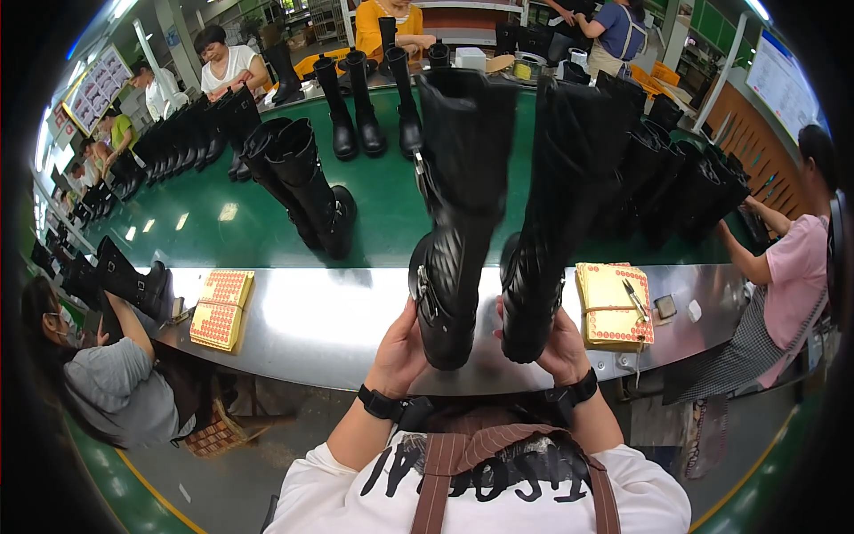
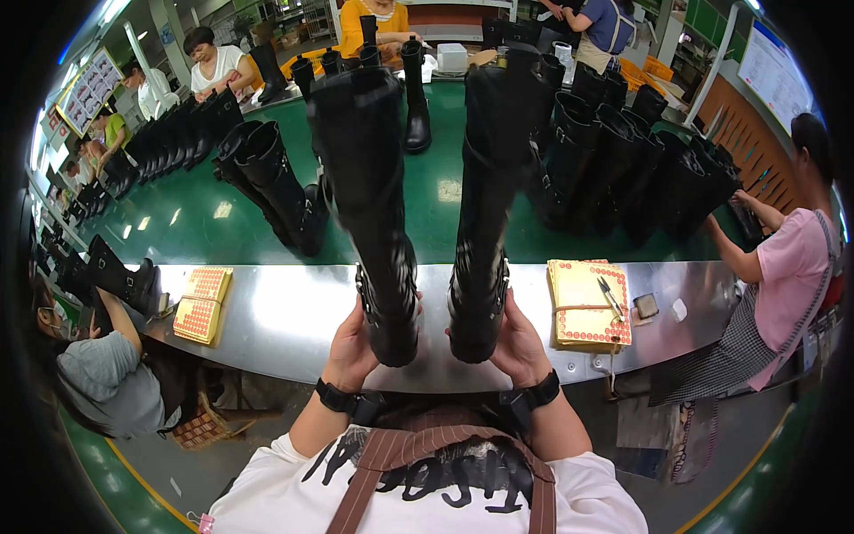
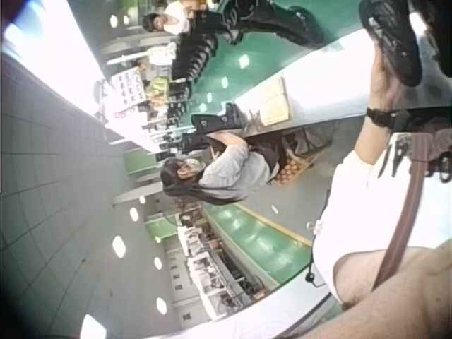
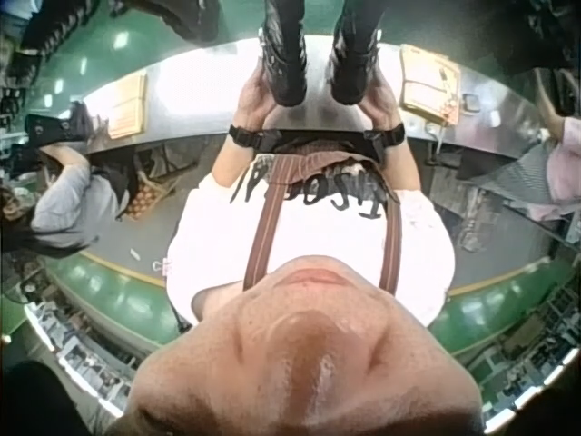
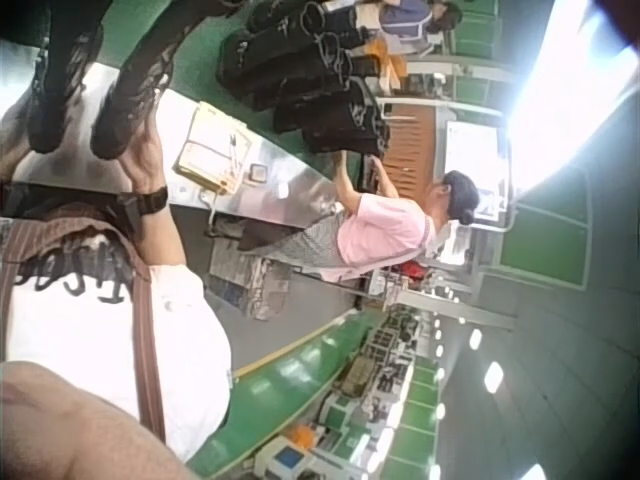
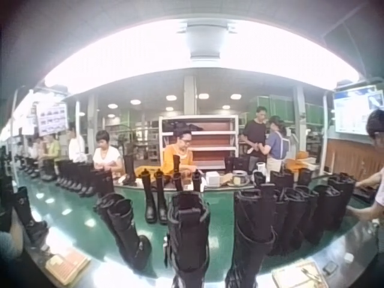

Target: Inspecting and organizing pairs of black boots on a factory production line.

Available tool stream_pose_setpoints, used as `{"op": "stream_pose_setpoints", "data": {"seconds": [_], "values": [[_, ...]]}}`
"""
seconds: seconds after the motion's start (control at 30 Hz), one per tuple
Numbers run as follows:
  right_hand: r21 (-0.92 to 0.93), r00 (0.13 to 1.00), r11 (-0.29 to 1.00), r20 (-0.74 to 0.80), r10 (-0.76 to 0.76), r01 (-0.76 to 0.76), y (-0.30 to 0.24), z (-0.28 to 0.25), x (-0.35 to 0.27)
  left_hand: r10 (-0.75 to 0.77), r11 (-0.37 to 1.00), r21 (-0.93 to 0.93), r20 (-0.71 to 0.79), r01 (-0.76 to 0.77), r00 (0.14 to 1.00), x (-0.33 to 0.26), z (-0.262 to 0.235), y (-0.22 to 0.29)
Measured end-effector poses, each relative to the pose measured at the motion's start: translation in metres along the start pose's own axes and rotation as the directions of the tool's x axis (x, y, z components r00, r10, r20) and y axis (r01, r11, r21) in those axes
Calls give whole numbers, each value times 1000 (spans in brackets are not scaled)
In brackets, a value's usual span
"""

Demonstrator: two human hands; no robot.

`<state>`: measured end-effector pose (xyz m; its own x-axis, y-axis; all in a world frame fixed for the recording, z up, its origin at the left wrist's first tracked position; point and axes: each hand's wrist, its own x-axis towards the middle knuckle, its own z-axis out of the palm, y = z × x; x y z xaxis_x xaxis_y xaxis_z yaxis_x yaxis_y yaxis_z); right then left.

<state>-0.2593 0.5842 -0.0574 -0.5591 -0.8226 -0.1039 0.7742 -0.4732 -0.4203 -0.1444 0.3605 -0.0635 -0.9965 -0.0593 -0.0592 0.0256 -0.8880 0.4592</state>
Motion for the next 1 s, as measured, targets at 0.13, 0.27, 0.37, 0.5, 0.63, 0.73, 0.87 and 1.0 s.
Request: {"op": "stream_pose_setpoints", "data": {"seconds": [0.13,0.27,0.37,0.5,0.63,0.73,0.87,1.0], "values": [[-54,978,987,-138,-157,150,6,8,-10,46,999,-9,9,-46,999,-5,5,-4],[-98,983,979,-26,-179,176,7,13,-15,76,996,-55,-20,-77,997,-5,8,-7],[-133,979,976,-86,-184,172,7,15,-15,102,995,-1,-78,-103,992,-3,7,-8],[-182,976,964,-64,-210,196,6,18,-16,122,993,10,-72,-121,990,-2,5,-9],[-273,964,936,-77,-253,223,5,19,-15,110,994,16,-49,-109,993,-2,8,-9],[-289,966,933,-76,-247,215,6,20,-13,115,993,44,-48,-113,992,-2,13,-10],[-255,959,949,-167,-231,184,5,19,-9,154,987,70,-117,-147,981,0,13,-13],[-326,976,929,-66,-207,175,1,13,-11,130,991,30,-60,-128,990,0,7,-12]]}}
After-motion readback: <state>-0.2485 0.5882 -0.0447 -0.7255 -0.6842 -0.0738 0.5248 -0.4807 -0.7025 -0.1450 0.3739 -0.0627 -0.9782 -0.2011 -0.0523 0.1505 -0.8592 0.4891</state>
